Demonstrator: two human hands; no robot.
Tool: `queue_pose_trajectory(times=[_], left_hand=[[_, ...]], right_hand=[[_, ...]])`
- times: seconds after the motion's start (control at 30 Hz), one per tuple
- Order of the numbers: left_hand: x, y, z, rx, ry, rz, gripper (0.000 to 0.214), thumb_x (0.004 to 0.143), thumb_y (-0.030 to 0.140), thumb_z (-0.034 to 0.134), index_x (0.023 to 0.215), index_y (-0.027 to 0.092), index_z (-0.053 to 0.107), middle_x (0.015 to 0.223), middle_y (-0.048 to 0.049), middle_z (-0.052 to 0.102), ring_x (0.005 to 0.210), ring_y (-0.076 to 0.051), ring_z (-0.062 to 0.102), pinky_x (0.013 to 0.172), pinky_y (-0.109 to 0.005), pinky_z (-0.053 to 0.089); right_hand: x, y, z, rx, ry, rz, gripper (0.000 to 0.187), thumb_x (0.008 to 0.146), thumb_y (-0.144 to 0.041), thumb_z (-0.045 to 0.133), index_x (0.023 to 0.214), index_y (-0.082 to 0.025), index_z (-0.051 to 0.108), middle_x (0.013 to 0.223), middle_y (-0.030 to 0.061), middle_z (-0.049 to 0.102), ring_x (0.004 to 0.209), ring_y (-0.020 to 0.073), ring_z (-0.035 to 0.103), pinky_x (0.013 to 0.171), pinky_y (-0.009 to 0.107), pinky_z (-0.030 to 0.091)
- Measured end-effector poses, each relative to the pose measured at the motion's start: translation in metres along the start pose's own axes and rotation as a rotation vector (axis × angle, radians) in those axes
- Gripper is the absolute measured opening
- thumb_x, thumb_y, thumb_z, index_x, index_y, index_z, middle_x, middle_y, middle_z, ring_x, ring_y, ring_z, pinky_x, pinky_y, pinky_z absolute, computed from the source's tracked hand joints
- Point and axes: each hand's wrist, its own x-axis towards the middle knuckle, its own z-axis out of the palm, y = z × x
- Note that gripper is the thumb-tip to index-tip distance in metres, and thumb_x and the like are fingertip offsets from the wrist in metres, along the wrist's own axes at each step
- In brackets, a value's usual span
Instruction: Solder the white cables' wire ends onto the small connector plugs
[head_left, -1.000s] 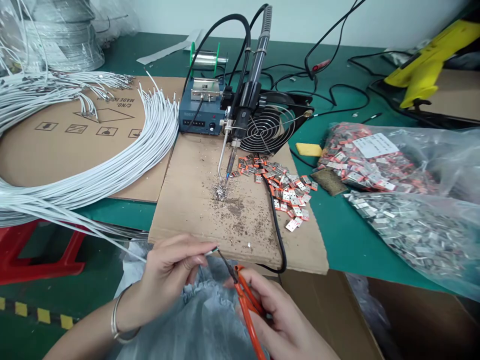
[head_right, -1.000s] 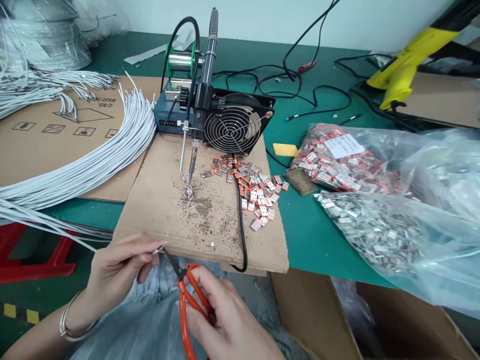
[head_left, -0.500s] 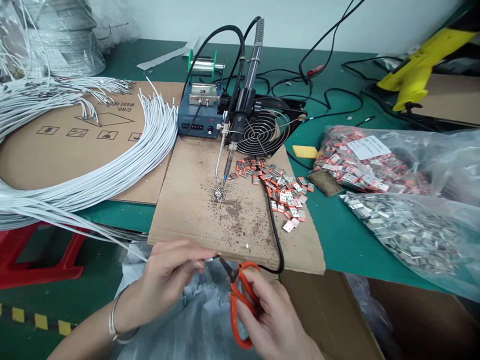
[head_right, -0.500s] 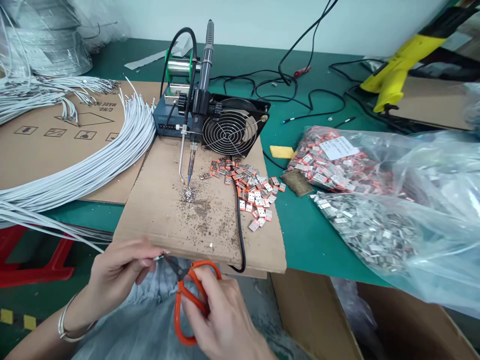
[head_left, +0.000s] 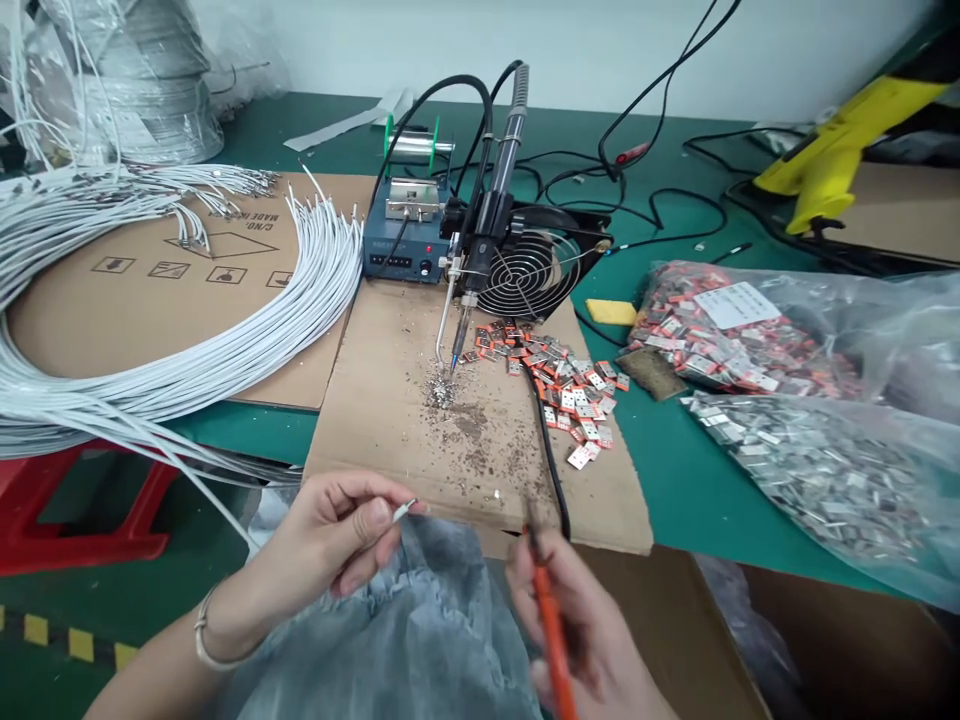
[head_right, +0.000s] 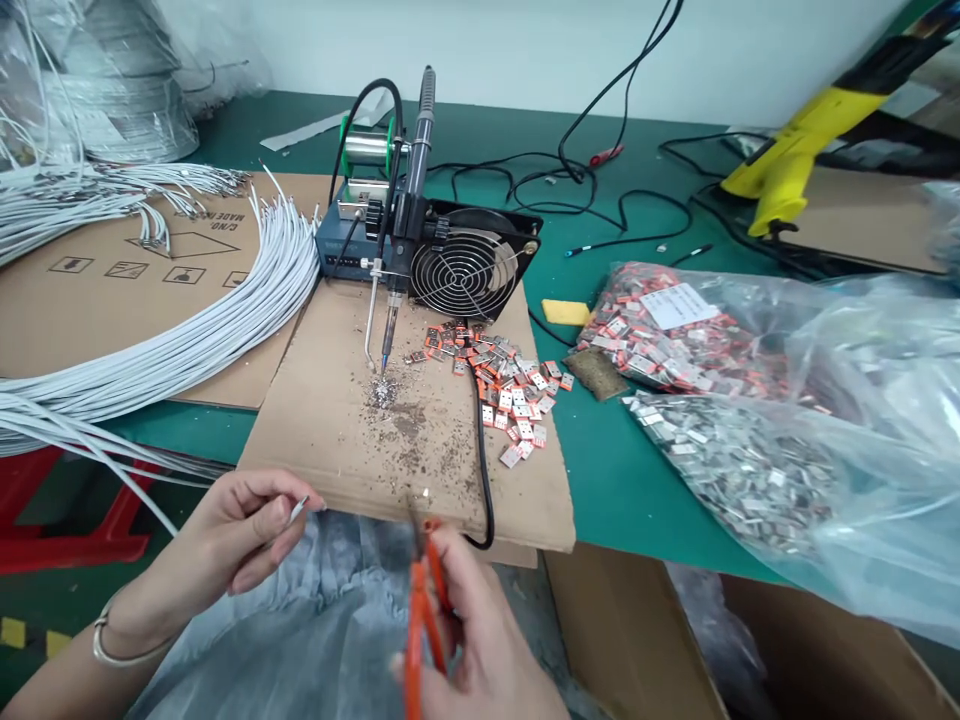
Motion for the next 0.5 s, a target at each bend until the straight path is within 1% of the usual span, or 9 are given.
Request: queue_pose_trajectory(times=[0.07,0.1,0.13,0.2,0.3,0.43,0.5], left_hand=[[0.000,-0.001,0.001,-0.030,0.010,0.029,0.021,0.078,0.034,0.066,0.085,0.015,0.070,0.051,0.0032,0.054,0.029,0.001,0.030,0.029,-0.011,0.020],[0.000,-0.001,0.001,-0.037,0.012,0.034,0.020,0.078,0.033,0.065,0.086,0.016,0.071,0.051,0.0031,0.054,0.029,0.001,0.030,0.029,-0.011,0.020],[-0.001,-0.001,0.002,-0.039,0.011,0.033,0.020,0.078,0.033,0.065,0.086,0.016,0.071,0.051,0.0030,0.055,0.029,0.001,0.031,0.029,-0.011,0.020],[0.000,-0.001,0.003,-0.032,0.012,0.022,0.019,0.079,0.032,0.065,0.087,0.016,0.071,0.050,0.0031,0.054,0.029,0.001,0.031,0.029,-0.010,0.019],[0.000,-0.002,0.005,-0.024,0.014,0.017,0.019,0.078,0.032,0.065,0.088,0.016,0.071,0.049,0.0040,0.053,0.029,0.001,0.031,0.030,-0.011,0.019],[0.001,-0.002,0.007,-0.005,0.035,0.017,0.024,0.076,0.035,0.067,0.088,0.016,0.070,0.050,0.0037,0.054,0.029,0.000,0.032,0.029,-0.012,0.019],[0.001,-0.003,0.008,0.022,0.053,0.010,0.026,0.075,0.037,0.067,0.088,0.015,0.070,0.051,0.0033,0.054,0.029,-0.001,0.033,0.029,-0.013,0.020]], right_hand=[[0.004,-0.012,0.003,-0.079,-0.071,0.041,0.031,0.081,-0.042,0.054,0.104,-0.022,0.052,0.078,0.0049,0.061,0.073,0.0202,0.061,0.062,0.027,0.052],[0.006,-0.018,0.003,-0.125,-0.106,0.045,0.023,0.081,-0.037,0.055,0.099,-0.022,0.055,0.073,0.0027,0.061,0.069,0.0185,0.060,0.061,0.025,0.050],[0.008,-0.023,0.003,-0.171,-0.128,0.041,0.017,0.081,-0.032,0.054,0.094,-0.022,0.056,0.070,0.0014,0.060,0.066,0.0174,0.058,0.060,0.024,0.049],[0.013,-0.031,0.003,-0.248,-0.143,0.013,0.011,0.080,-0.026,0.052,0.089,-0.023,0.057,0.071,0.0006,0.062,0.065,0.0163,0.057,0.061,0.024,0.048],[0.018,-0.035,0.002,-0.322,-0.138,-0.036,0.014,0.080,-0.022,0.049,0.092,-0.024,0.057,0.074,-0.0001,0.064,0.064,0.0159,0.056,0.061,0.024,0.047],[0.018,-0.030,0.002,-0.388,-0.125,-0.083,0.023,0.081,-0.021,0.048,0.102,-0.025,0.055,0.078,0.0006,0.066,0.066,0.0169,0.058,0.061,0.025,0.047],[0.016,-0.028,0.001,-0.427,-0.115,-0.097,0.024,0.081,-0.020,0.047,0.104,-0.024,0.054,0.078,0.0015,0.066,0.066,0.0178,0.059,0.061,0.025,0.048]])
